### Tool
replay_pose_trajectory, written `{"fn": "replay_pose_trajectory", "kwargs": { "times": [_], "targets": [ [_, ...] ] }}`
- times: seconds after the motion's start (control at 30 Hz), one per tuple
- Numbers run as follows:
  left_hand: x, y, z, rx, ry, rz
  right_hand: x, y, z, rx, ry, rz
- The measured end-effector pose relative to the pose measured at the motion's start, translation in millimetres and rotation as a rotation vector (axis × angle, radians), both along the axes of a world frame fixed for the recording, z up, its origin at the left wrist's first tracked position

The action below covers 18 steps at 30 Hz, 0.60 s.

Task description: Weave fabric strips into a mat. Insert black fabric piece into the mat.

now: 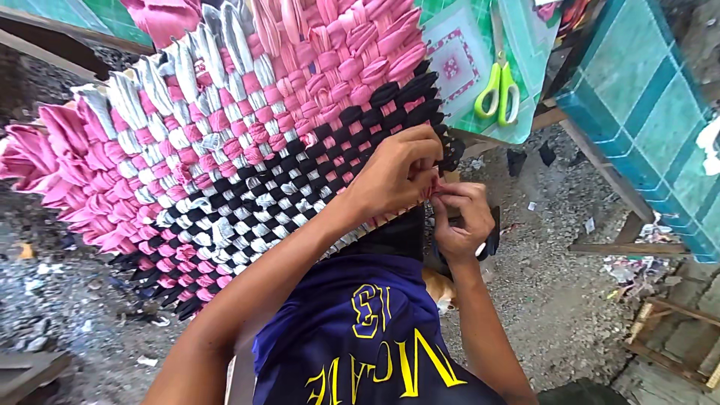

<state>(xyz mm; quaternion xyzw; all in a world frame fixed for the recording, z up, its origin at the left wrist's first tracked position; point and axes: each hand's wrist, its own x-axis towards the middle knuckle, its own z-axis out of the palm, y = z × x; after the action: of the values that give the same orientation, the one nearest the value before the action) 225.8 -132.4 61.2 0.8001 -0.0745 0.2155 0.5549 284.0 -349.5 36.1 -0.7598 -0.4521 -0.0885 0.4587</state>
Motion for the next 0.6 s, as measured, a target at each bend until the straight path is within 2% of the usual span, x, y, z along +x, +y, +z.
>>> {"fn": "replay_pose_trajectory", "kwargs": {
  "times": [0.1,0.17,0.3,0.43,0.53,0.6],
  "targets": [
    [-5.7,-4.6,4.4,0.030,-0.008,0.045,0.8,1.9,-0.9,0.032,0.145,0.017],
    [-7.8,-9.0,4.8,0.081,-0.019,0.025,3.1,2.9,-1.1,0.005,0.153,0.019],
    [-7.5,-19.0,5.7,0.249,0.120,0.014,8.9,3.3,-0.7,-0.055,0.084,0.014],
    [-14.7,-32.3,17.7,0.351,0.215,0.021,29.6,-7.3,3.4,-0.073,0.207,0.083],
    [-22.2,-37.7,20.3,0.323,0.227,0.003,35.1,-1.0,9.6,-0.101,0.369,-0.124],
    [-26.4,-36.5,21.5,0.271,0.242,-0.040,41.0,7.2,12.3,-0.147,0.514,-0.181]
  ]
}}
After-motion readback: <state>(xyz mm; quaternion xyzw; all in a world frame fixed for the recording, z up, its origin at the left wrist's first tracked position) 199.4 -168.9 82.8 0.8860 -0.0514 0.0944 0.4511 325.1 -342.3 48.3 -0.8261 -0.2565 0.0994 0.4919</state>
